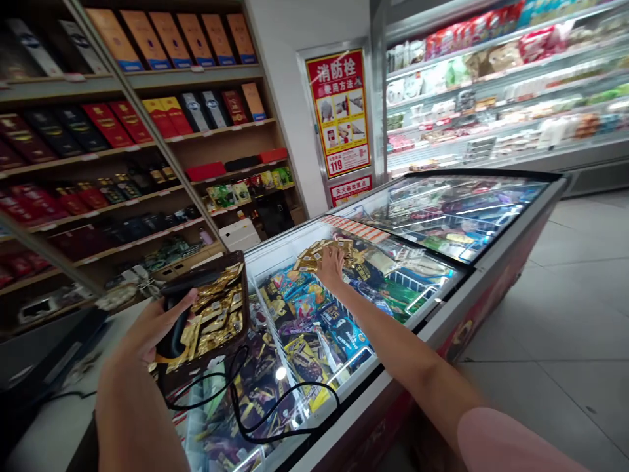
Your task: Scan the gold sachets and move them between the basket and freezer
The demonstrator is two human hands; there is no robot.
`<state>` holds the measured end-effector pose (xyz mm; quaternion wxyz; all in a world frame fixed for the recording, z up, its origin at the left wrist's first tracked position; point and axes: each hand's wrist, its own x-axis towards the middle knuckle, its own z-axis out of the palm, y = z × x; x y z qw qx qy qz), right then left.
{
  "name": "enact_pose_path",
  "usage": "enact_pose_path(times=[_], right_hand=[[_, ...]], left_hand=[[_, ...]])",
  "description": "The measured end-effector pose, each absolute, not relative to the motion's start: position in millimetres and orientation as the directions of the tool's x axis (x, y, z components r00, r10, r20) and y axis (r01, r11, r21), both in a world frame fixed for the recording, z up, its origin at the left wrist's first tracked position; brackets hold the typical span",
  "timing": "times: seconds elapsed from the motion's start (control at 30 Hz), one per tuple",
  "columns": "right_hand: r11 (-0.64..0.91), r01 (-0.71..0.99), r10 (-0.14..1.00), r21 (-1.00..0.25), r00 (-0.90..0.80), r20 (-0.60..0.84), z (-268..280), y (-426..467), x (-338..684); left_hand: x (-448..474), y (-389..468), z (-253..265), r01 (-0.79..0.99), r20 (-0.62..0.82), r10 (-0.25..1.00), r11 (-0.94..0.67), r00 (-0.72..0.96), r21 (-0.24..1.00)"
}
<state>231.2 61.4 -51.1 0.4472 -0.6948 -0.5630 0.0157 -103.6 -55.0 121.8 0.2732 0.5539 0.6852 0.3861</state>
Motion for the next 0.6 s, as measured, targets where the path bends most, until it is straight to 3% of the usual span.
enact_pose_path(times=[0.07,0.17,0.3,0.37,0.5,0.6], right_hand=[[0.146,0.781,0.809,-0.608,0.259,0.527,-40,55,208],[0.403,0.765,0.812,-0.501,-0.048,0.581,-13,42,154],[0.59,0.711,0.787,-0.383,-0.399,0.471,15,29,61],[0.554,0.746,0.826,-0.369,-0.436,0.359,18,30,17],[0.298,0.853,0.954,-0.429,-0.281,0.104,13,40,-37],[0.263,0.868,0.965,-0.421,-0.233,0.122,9,47,-49]], left_hand=[[-123,-62,125,0.522,-0.031,0.953,0.192,-0.301,0.831],[-141,-72,128,0.419,-0.078,0.922,0.246,-0.378,0.874],[-147,-80,130,0.326,-0.048,0.884,0.221,-0.465,0.919],[-149,-81,128,0.318,-0.026,0.883,0.196,-0.468,0.928],[-153,-79,122,0.297,-0.001,0.908,0.138,-0.419,0.945],[-154,-77,118,0.279,0.015,0.909,0.113,-0.417,0.954]])
